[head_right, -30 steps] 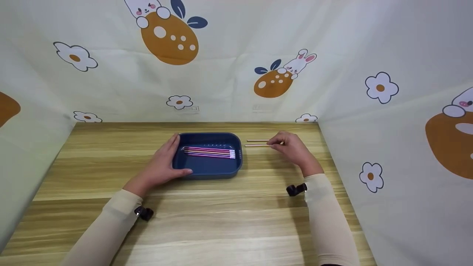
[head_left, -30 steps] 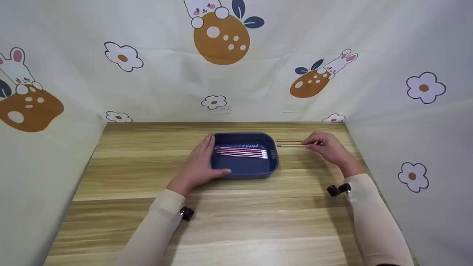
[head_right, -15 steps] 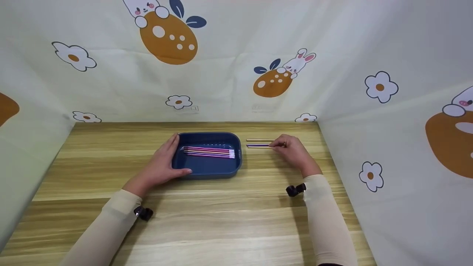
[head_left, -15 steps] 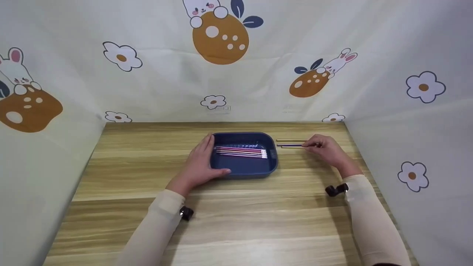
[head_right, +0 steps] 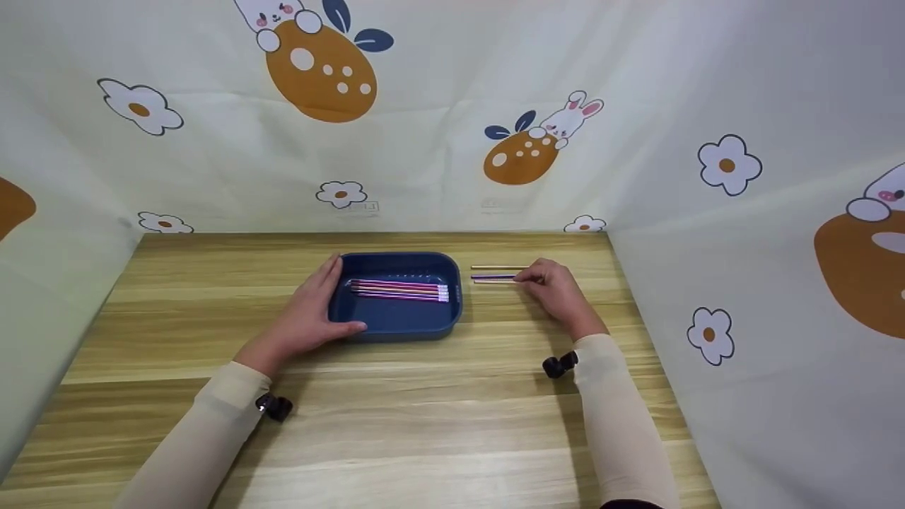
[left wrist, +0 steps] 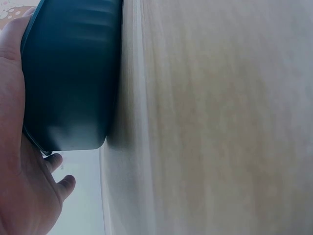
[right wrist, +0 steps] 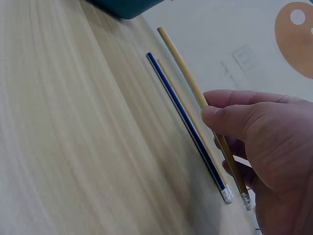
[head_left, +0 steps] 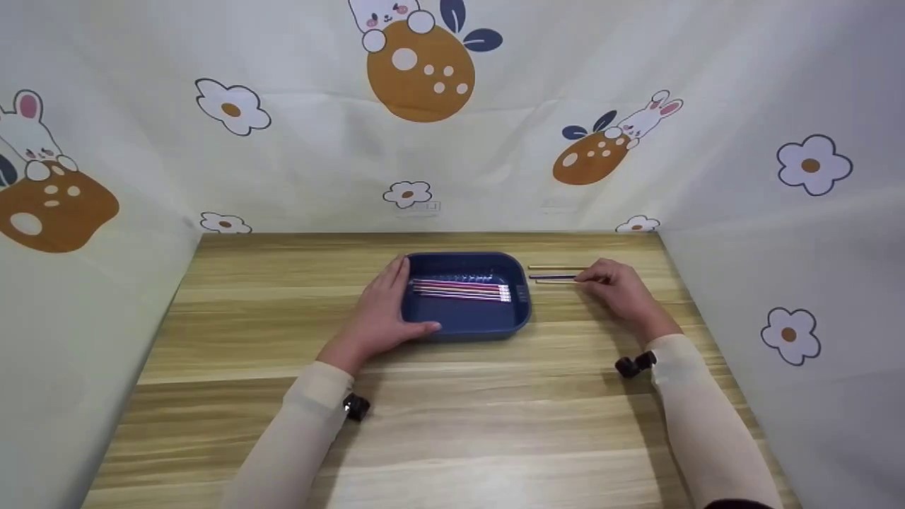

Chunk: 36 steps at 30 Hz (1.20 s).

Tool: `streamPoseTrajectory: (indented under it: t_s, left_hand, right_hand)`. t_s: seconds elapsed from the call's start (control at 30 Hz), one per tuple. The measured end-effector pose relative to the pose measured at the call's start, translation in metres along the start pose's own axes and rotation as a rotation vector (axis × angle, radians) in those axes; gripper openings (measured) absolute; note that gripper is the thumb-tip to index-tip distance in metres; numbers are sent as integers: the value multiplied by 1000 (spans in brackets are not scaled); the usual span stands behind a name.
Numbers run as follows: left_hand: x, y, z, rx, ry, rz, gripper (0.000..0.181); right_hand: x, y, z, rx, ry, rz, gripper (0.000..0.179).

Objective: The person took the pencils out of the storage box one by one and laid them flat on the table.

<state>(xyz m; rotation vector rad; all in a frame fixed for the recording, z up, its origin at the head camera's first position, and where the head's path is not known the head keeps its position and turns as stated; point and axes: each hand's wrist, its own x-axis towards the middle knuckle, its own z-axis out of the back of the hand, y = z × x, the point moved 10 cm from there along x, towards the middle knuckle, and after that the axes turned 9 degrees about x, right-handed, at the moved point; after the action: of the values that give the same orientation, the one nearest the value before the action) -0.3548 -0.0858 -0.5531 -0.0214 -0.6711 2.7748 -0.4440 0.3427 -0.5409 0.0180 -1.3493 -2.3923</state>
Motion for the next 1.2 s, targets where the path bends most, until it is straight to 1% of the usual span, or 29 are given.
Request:
streamPoseTrajectory:
  t_s: [0.23,0.43,0.8,0.93,1.03,1.2]
  left_hand:
    - [0,0,0,6,-5,-2,139]
    - [0,0,-1,14,-12,-4,139]
    - [0,1,-1,15,-15,-2,141]
    - [0,0,-1,7,-8,-15,141]
    - [0,-1,-1,-7,-2,-23,141]
    - [-1,0,-1,-9,2,-19,142]
  right_hand:
    - [2,-8,-4,9,-4,-43,14]
    - [3,-14,-6,-14,6,-64,13]
    - [4,-18,-8,-35,11,-31,14]
    - [5,-21,-9,15,4,-24,15]
    - [5,-22,-10,30,2,-19,16]
    - [6,-22,-11,-21,1,-16,17]
